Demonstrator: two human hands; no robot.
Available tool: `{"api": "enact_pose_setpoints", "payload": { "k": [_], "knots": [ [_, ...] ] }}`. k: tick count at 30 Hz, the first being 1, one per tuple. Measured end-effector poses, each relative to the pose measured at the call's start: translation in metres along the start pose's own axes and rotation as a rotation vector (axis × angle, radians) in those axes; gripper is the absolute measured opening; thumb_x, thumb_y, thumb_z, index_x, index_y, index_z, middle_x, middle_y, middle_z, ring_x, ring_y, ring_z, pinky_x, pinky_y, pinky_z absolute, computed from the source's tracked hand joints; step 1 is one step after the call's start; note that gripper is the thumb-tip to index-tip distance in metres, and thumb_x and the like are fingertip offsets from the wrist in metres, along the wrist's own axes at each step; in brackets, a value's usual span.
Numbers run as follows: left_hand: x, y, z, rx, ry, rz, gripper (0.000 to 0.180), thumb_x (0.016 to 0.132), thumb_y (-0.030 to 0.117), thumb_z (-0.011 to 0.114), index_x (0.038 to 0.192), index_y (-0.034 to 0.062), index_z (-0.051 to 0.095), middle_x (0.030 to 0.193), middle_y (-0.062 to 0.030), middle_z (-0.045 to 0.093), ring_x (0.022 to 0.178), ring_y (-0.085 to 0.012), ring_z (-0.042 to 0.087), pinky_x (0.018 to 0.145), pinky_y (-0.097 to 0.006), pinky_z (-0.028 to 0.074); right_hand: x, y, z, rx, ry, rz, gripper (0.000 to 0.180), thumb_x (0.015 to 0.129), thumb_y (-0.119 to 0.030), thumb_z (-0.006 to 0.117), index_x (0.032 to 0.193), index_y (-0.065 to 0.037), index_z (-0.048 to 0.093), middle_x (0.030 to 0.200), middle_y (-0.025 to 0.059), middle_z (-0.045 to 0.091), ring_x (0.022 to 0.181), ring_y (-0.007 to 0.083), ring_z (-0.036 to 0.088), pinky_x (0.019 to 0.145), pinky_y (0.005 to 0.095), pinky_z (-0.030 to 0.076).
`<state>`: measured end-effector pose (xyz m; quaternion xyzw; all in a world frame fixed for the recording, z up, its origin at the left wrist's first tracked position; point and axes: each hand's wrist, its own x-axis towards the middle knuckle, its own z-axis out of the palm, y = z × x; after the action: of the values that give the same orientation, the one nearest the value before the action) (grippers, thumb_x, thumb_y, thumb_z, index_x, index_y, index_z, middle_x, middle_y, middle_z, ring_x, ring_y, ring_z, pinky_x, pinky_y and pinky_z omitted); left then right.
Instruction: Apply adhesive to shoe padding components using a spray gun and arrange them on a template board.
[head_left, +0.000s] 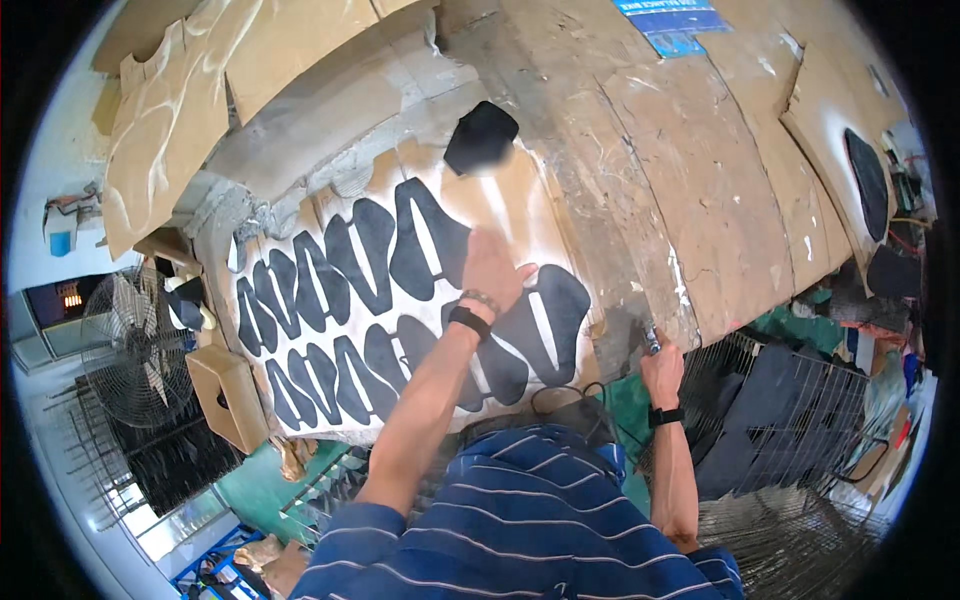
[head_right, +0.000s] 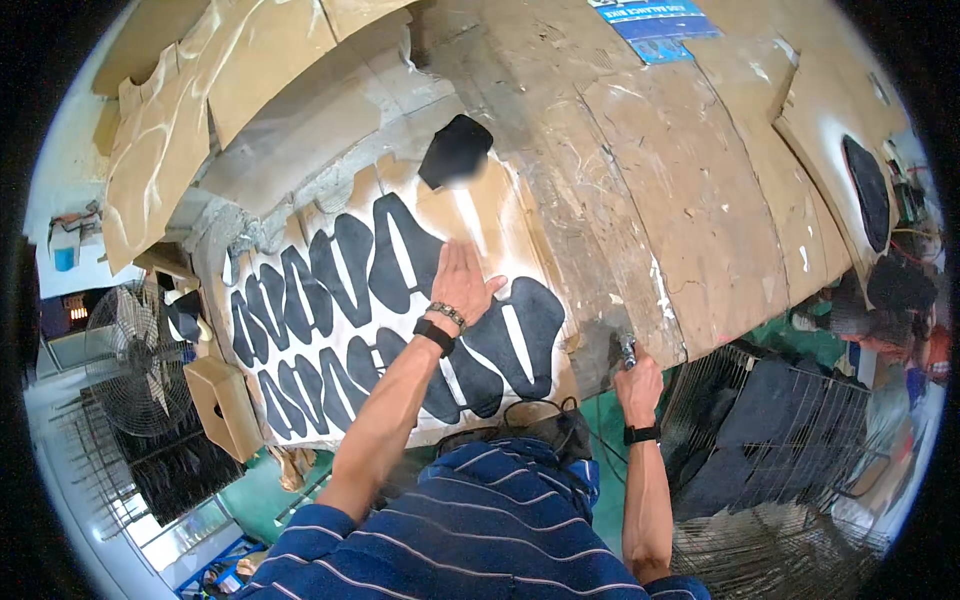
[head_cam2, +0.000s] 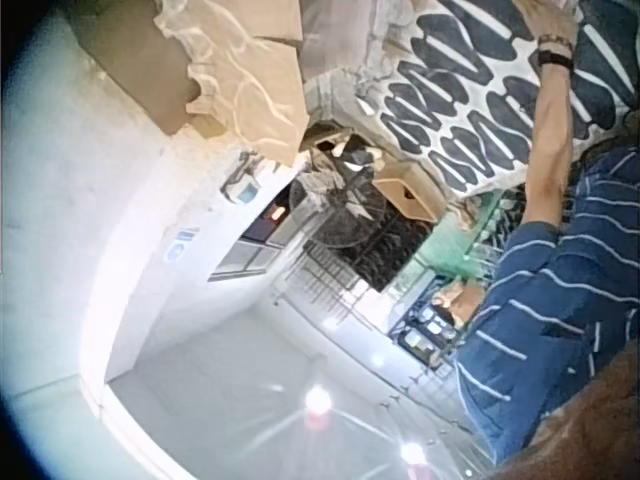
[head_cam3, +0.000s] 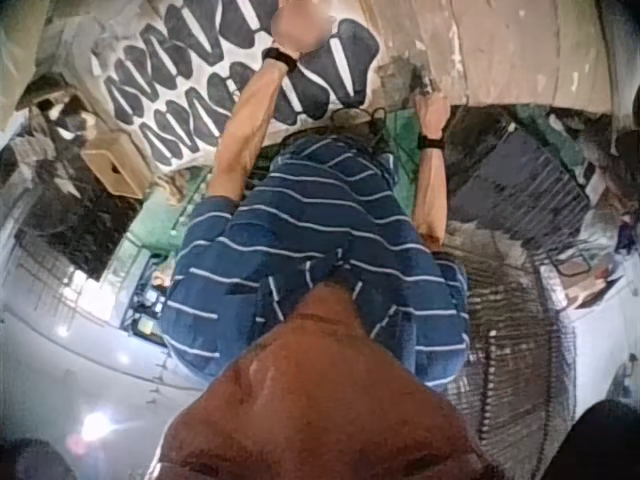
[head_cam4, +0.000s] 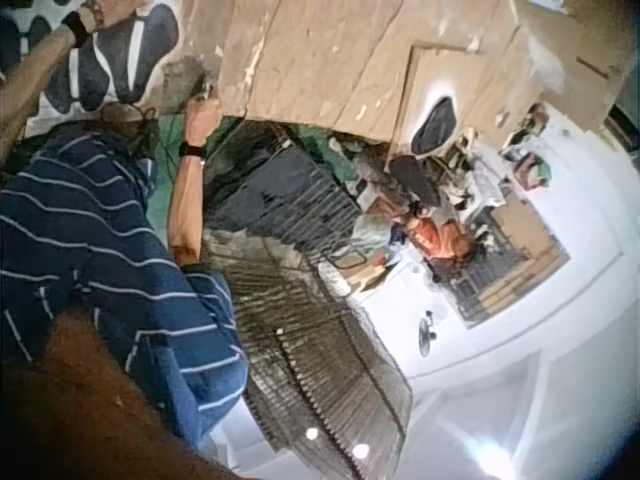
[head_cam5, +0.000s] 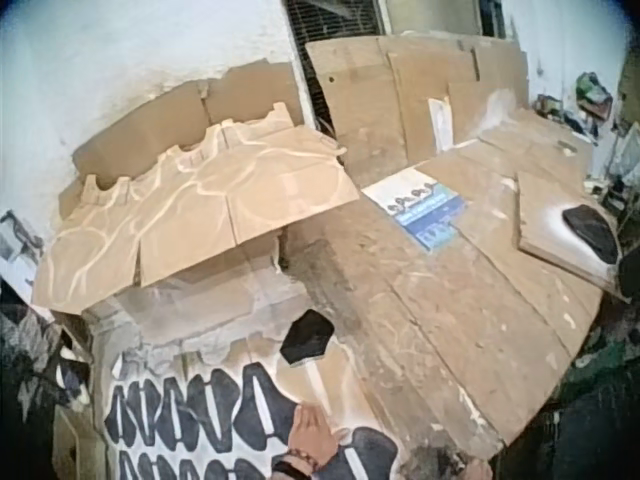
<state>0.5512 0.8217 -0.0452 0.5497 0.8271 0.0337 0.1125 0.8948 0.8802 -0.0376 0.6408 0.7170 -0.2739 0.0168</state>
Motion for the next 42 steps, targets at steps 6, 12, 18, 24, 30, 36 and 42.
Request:
{"api": "enact_pose_setpoints", "payload": {
  "k": [6, 12, 18, 24, 30, 36, 42],
  "knots": [
    [-0.007, -0.027, -0.023, -0.073, 0.052, 0.112, 0.042, 0.094, 0.034, 0.063, 0.120, 0.0015, 0.069, 0.104, -0.0191, 0.073, 0.099, -0.0385, 0.067, 0.103, -0.049, 0.044, 0.005, 0.000, 0.000, 0.012, 0.003, -0.035, 0.047, 0.076, -0.004, 0.064, 0.123, -0.002, 0.070, 0.096, 0.0327, 0.069, 0.093, 0.0483, 0.068, 0.081, 0.0529, 0.055],
    [0.059, -0.076, -0.082, -0.099, 0.193, -0.195, 0.025, 0.085, 0.025, 0.070, 0.101, 0.0074, 0.078, 0.096, -0.0209, 0.074, 0.090, -0.0397, 0.071, 0.079, -0.048, 0.058, 0.003, 0.004, -0.003, 0.027, 0.033, -0.012, 0.043, 0.079, -0.006, 0.067, 0.122, -0.003, 0.071, 0.097, 0.0319, 0.070, 0.093, 0.0474, 0.069, 0.081, 0.0523, 0.055],
    [0.146, -0.116, -0.075, -0.300, -0.220, -0.559, 0.042, 0.091, 0.042, 0.071, 0.114, 0.0071, 0.075, 0.096, -0.0146, 0.077, 0.088, -0.0277, 0.075, 0.073, -0.040, 0.059, 0.002, -0.008, -0.007, 0.017, 0.041, 0.030, 0.040, 0.079, -0.005, 0.068, 0.119, -0.003, 0.072, 0.097, 0.0304, 0.070, 0.093, 0.0471, 0.069, 0.081, 0.0518, 0.055],
    [0.167, -0.093, -0.036, -1.165, -0.060, -1.190, 0.051, 0.086, 0.037, 0.082, 0.115, 0.0004, 0.062, 0.087, -0.0116, 0.063, 0.060, -0.0241, 0.058, 0.046, -0.038, 0.047, 0.003, -0.005, -0.004, 0.031, 0.080, 0.013, 0.041, 0.079, -0.004, 0.068, 0.120, -0.003, 0.072, 0.098, 0.0312, 0.070, 0.095, 0.0468, 0.069, 0.082, 0.0511, 0.055],
    [0.169, -0.091, -0.013, -1.265, 0.145, -1.180, 0.027, 0.087, 0.018, 0.078, 0.099, -0.0030, 0.066, 0.076, -0.0120, 0.064, 0.059, -0.0240, 0.061, 0.046, -0.037, 0.048, 0.005, -0.004, -0.005, 0.047, 0.043, 0.019, 0.041, 0.080, -0.005, 0.067, 0.120, -0.002, 0.071, 0.099, 0.0316, 0.070, 0.094, 0.0469, 0.069, 0.081, 0.0513, 0.055],
    [0.161, -0.084, 0.000, -1.661, 0.357, -1.118, 0.025, 0.092, 0.011, 0.069, 0.104, -0.0103, 0.063, 0.095, -0.0204, 0.071, 0.076, -0.0324, 0.073, 0.058, -0.045, 0.058, 0.007, -0.005, -0.009, 0.047, 0.009, 0.027, 0.041, 0.080, -0.008, 0.067, 0.121, -0.005, 0.072, 0.097, 0.0314, 0.070, 0.094, 0.0471, 0.069, 0.082, 0.0517, 0.055],
    [0.129, -0.089, 0.031, -1.451, 0.210, -1.009, 0.034, 0.096, 0.024, 0.069, 0.107, -0.0083, 0.069, 0.106, -0.0178, 0.072, 0.088, -0.0284, 0.072, 0.063, -0.043, 0.058, 0.008, 0.002, -0.004, 0.050, -0.005, 0.045, 0.043, 0.079, -0.007, 0.066, 0.121, -0.006, 0.072, 0.099, 0.0313, 0.070, 0.096, 0.0474, 0.068, 0.084, 0.0519, 0.055]
  ]
}}
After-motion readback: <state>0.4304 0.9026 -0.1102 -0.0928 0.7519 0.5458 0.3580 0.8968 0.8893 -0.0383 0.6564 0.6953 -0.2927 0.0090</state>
